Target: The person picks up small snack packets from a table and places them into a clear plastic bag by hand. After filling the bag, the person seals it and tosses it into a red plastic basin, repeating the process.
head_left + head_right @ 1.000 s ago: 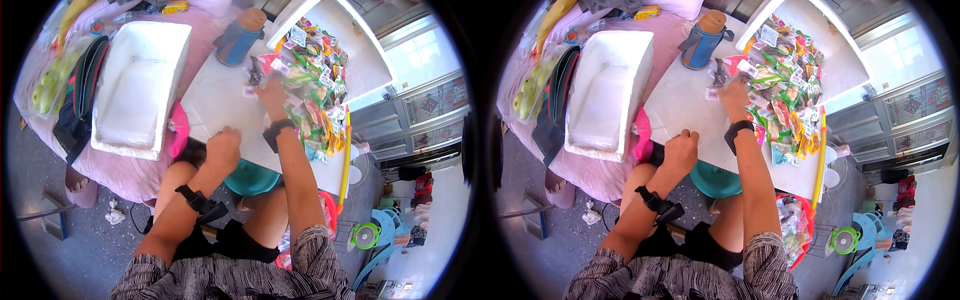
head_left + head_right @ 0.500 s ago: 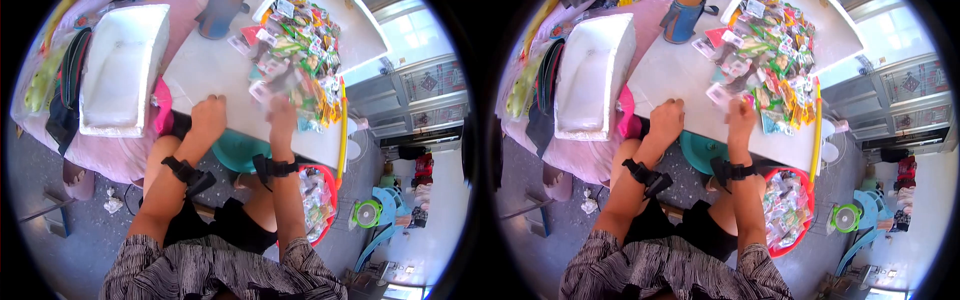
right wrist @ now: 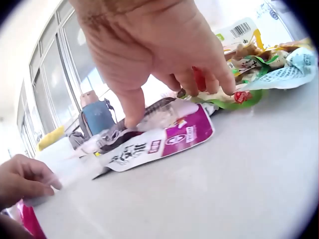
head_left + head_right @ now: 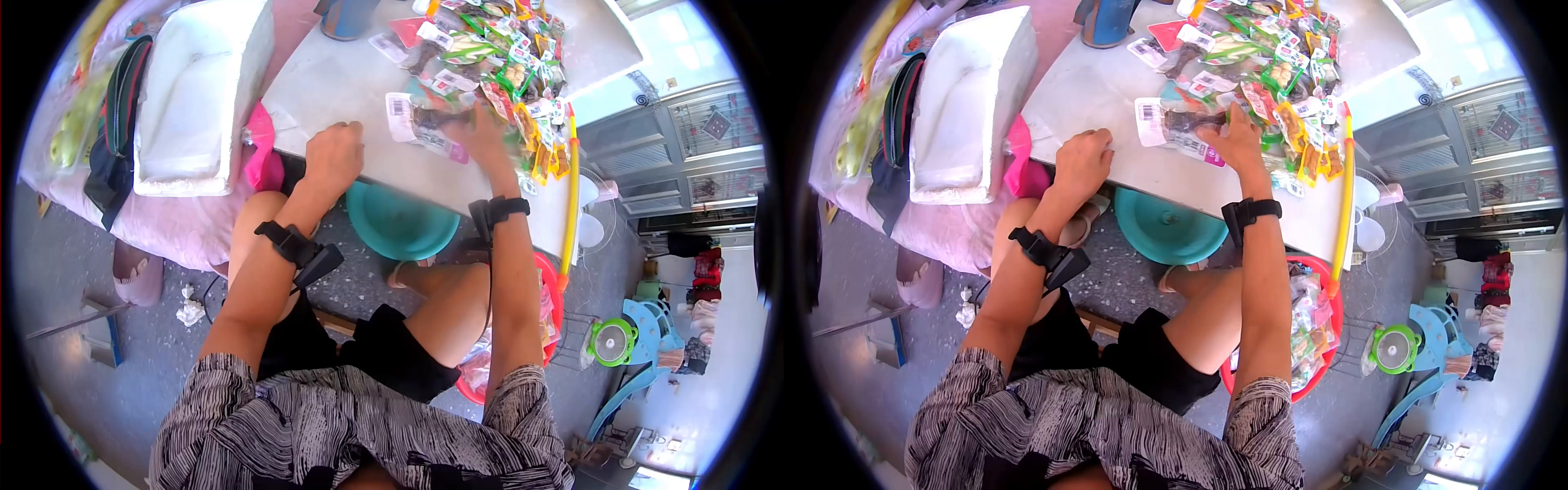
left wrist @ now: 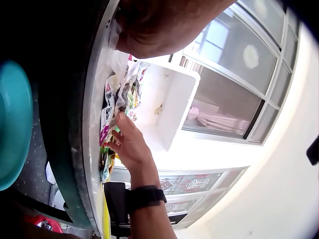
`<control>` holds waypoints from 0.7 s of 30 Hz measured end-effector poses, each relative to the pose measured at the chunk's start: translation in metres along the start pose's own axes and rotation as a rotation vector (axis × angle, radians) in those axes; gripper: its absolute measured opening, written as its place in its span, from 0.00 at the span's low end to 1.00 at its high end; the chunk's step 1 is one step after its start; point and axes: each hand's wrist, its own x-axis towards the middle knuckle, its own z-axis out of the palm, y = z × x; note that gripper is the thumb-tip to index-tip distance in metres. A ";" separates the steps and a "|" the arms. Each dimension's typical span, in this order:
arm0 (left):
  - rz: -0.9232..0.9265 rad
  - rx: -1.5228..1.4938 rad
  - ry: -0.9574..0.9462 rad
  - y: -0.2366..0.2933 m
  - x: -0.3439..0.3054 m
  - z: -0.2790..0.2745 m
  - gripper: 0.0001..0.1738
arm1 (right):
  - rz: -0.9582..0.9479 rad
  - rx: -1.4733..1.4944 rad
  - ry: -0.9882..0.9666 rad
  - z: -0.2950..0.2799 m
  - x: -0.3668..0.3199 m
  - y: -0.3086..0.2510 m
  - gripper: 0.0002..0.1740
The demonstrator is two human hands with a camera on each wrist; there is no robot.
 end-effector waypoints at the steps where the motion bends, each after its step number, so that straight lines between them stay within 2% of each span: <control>1: -0.004 0.005 -0.003 -0.001 0.000 0.000 0.07 | 0.023 0.010 -0.047 0.000 0.002 0.001 0.49; 3: -0.013 0.007 -0.015 0.000 -0.001 0.000 0.07 | 0.072 0.024 -0.147 -0.007 0.004 0.001 0.56; 6: -0.021 0.015 -0.026 0.003 -0.001 -0.001 0.07 | 0.016 0.060 -0.183 -0.017 0.002 -0.005 0.56; 9: -0.043 0.018 -0.052 0.003 0.000 -0.001 0.08 | -0.005 0.154 -0.204 -0.015 0.003 0.000 0.46; 12: -0.024 -0.016 -0.023 0.001 -0.001 0.000 0.08 | 0.111 0.461 -0.363 -0.018 0.001 0.003 0.27; 15: -0.018 -0.013 -0.010 0.001 -0.001 0.001 0.07 | 0.378 0.881 -0.312 -0.036 -0.020 -0.013 0.13; 18: -0.026 -0.036 -0.009 0.004 0.000 -0.002 0.07 | 0.404 0.813 -0.202 -0.056 -0.044 -0.018 0.07; 21: -0.018 -0.045 0.003 0.005 0.000 -0.003 0.06 | 0.434 1.157 -0.114 -0.060 -0.076 -0.023 0.08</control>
